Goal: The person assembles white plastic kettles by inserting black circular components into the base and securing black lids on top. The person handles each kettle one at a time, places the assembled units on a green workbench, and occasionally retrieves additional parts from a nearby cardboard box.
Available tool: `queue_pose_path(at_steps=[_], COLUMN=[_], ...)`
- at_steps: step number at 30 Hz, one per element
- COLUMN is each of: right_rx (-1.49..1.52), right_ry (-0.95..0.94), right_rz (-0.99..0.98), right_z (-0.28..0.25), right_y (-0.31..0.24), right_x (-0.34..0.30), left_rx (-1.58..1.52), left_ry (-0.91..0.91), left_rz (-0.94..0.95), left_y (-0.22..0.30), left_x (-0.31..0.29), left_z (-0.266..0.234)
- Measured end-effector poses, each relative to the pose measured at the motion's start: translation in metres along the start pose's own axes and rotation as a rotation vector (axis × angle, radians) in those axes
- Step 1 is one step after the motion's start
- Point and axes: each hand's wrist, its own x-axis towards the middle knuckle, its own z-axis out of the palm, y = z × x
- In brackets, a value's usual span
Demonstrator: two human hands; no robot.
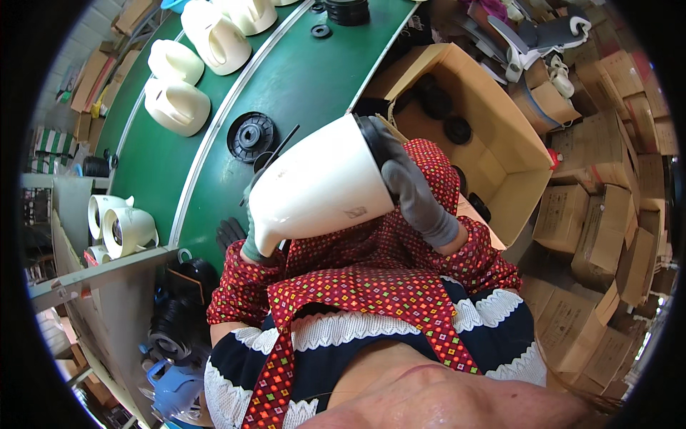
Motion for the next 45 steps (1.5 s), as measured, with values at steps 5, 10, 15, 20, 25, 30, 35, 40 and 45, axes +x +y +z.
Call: queue_pose_path(at_steps=[5,10,15,20,25,30,35,40,45], right_rx=[-0.131,-0.275,-0.439,-0.01,-0.032,-0.701,-0.728,-0.123,0.242], right_ry=[-0.152,-0.225,-0.225,-0.047,-0.057,-0.347,-0.344,-0.029,0.218], right_rz=[0.109,0.045,-0.647,-0.069,-0.102,-0.676,-0.746,-0.377,-0.113], right_z=[-0.05,-0.074,-0.046,-0.035,-0.027,-0.045,-0.049,-0.039,-0.034], right_y=[0.019,-0.029,-0.012,0.014,-0.011,-0.032,-0.036,0.009,0.039], right_x=[-0.001,-0.002,0.012,-0.003,0.001,0.024,0.036,0.019,0.015], left_rx=[0.732,0.055,-0.242,0.724,-0.006,-0.377,-0.47,-0.365,0.257], left_ry=[0.169,-0.068,-0.195,0.142,-0.009,-0.278,-0.29,-0.249,-0.197], left_rz=[0.776,0.038,-0.145,0.726,0.14,-0.196,-0.229,-0.063,0.186], left_y=[0.105,0.083,0.057,0.142,0.101,0.057,0.037,0.038,0.13], left_x=[0.029,0.02,0.016,0.051,0.05,0.028,0.023,0.055,0.081], left_z=[0.009,-0.006,0.012,0.028,0.012,0.03,0.035,0.012,0.039])
